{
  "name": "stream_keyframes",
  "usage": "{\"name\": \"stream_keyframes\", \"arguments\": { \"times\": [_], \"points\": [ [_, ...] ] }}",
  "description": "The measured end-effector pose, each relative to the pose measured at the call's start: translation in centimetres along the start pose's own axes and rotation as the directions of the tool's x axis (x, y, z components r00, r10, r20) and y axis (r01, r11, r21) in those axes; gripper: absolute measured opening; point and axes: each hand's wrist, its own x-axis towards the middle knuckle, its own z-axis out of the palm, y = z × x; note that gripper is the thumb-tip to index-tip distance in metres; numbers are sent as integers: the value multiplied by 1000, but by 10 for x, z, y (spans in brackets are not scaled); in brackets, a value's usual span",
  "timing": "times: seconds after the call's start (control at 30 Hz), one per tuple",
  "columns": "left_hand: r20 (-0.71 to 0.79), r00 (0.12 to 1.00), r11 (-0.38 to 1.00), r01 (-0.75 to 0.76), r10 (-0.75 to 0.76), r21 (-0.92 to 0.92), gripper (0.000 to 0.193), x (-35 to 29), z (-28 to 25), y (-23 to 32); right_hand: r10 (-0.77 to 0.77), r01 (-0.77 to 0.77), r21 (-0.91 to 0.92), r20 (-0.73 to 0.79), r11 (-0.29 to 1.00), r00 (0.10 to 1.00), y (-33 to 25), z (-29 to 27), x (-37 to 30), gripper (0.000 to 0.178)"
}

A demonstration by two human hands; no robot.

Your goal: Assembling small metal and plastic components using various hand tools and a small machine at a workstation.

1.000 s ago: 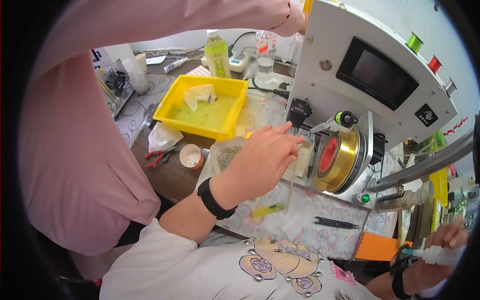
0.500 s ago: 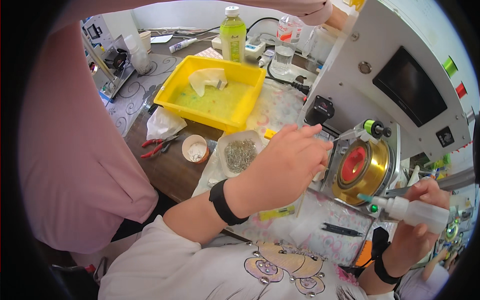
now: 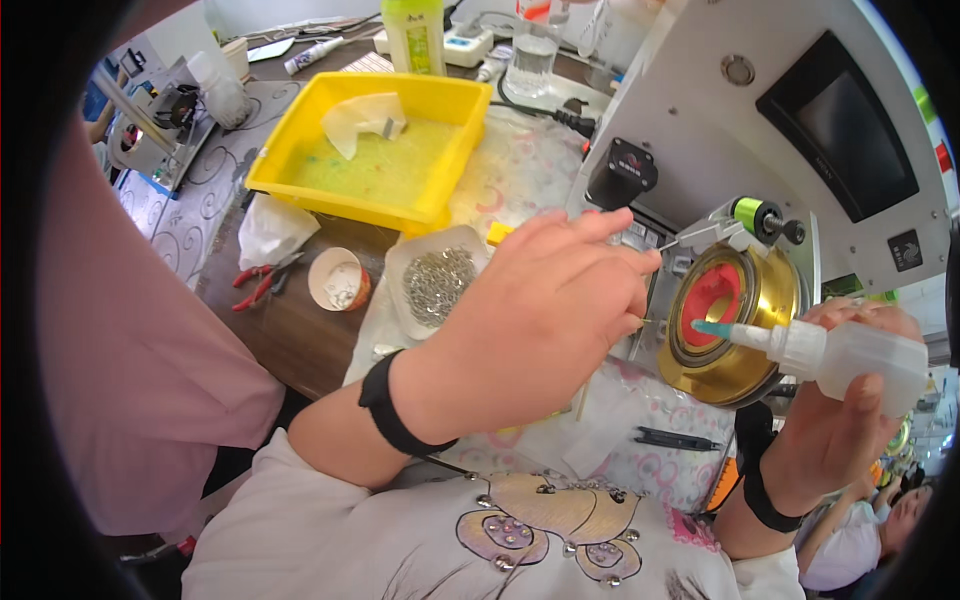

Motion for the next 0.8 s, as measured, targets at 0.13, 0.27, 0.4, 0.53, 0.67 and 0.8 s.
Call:
{"name": "stream_keyframes", "arguments": {
  "times": [0.13,0.27,0.4,0.53,0.67,0.8],
  "points": [
    [-3,1000,999,-21,21,-27,14,1,1,-3,-19,18,57,14,998,1000,13,-10,-4,49],
    [-12,1000,999,-12,12,-47,14,-3,3,-6,96,-99,105,34,990,995,15,-16,-9,55],
    [-12,1000,997,-29,29,-72,14,-2,6,-7,100,-117,119,137,986,985,7,-10,-6,39],
    [-30,999,997,-39,37,-69,13,-4,7,-9,-318,251,326,169,911,933,41,-9,18,42],
    [-44,999,996,-32,28,-88,12,-3,7,-11,-360,315,344,73,885,930,39,1,13,44],
    [-40,998,994,-47,43,-96,11,-1,9,-12,-221,151,468,97,871,971,31,-3,10,45]
  ]
}}
